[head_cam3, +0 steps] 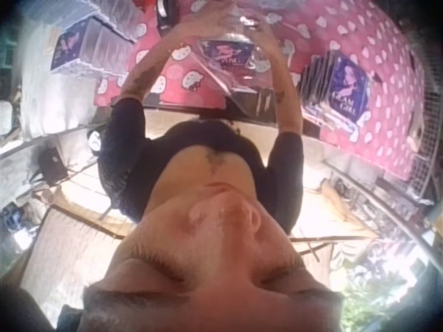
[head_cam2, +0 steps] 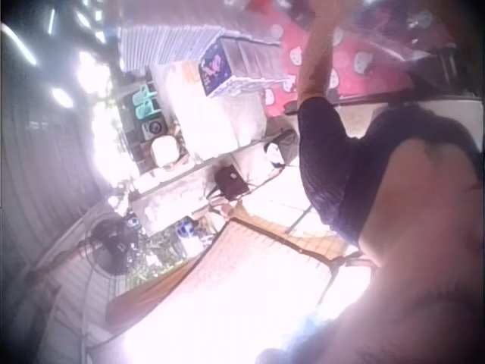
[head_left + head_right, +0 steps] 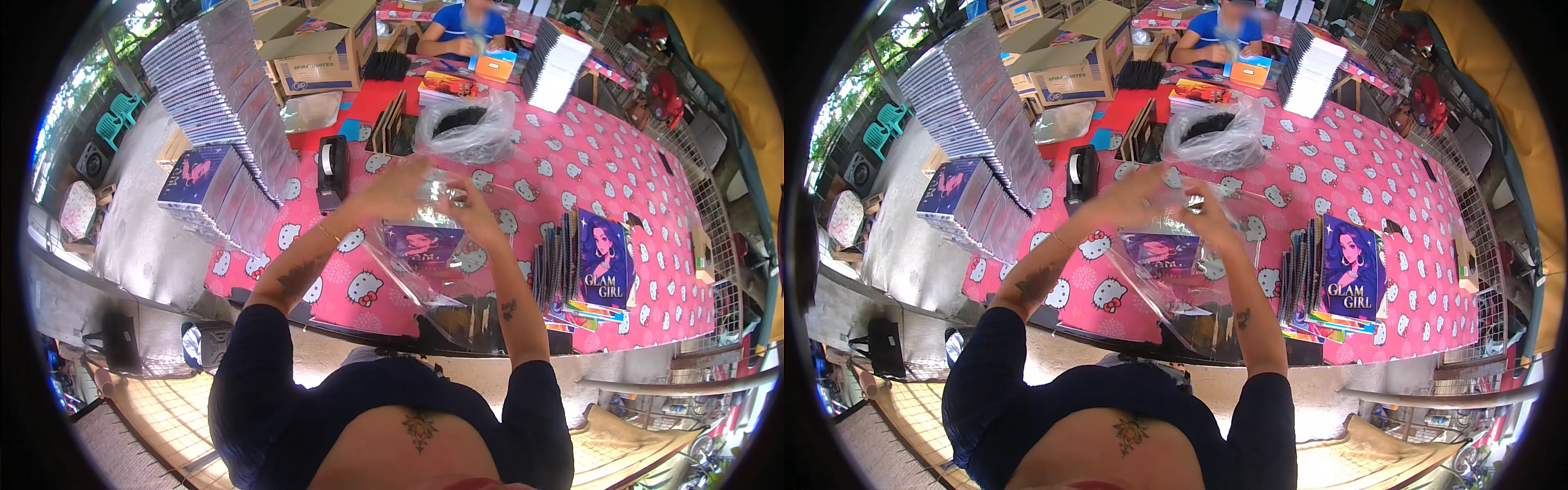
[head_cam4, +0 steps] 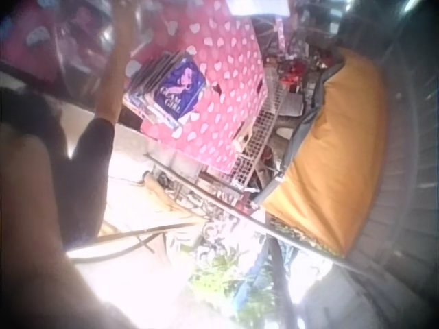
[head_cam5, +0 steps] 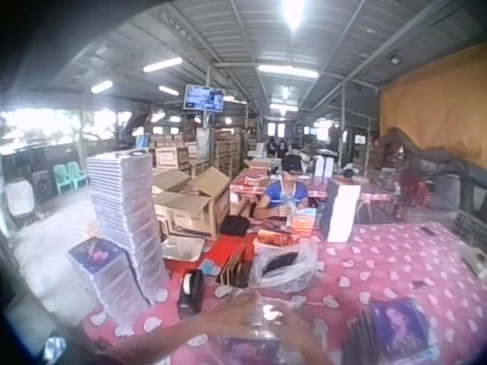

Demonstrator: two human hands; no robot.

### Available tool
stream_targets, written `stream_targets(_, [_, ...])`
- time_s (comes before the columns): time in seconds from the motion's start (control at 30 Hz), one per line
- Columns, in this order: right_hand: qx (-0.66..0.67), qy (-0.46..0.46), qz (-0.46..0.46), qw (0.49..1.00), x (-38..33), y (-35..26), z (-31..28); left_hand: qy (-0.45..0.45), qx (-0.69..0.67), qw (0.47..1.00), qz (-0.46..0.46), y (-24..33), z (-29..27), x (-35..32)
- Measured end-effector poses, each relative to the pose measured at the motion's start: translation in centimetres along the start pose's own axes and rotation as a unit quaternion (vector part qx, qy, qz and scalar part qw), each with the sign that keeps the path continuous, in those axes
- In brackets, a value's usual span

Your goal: The person places stacks of notebooks into plastic bags and seals them using tape from a dispenser.

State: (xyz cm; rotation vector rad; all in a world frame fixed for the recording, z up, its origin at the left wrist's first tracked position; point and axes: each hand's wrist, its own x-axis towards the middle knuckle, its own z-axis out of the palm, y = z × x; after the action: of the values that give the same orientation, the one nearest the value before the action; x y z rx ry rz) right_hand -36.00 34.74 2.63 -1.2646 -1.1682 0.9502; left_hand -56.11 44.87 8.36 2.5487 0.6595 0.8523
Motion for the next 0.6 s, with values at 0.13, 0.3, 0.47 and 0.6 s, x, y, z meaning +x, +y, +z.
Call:
stream_targets(0.13, [0.265,0.145,0.096,0.949,-6.7,3.3,1.5,-0.051,0.251,0.963,0.087,3.0,1.1,-4.0])
stream_targets(0.3, [-0.286,-0.222,0.012,0.932,-14.1,9.0,9.0,-0.166,0.162,0.972,0.035,2.8,1.6,-2.4])
stream_targets(0.47, [0.063,-0.265,0.111,0.956,-11.8,10.2,8.8,0.042,0.05,0.997,-0.047,5.2,-0.4,-3.9])
stream_targets(0.6, [0.522,-0.092,0.114,0.84,-9.7,7.8,5.6,0.152,-0.254,0.929,-0.22,3.4,2.5,-12.6])
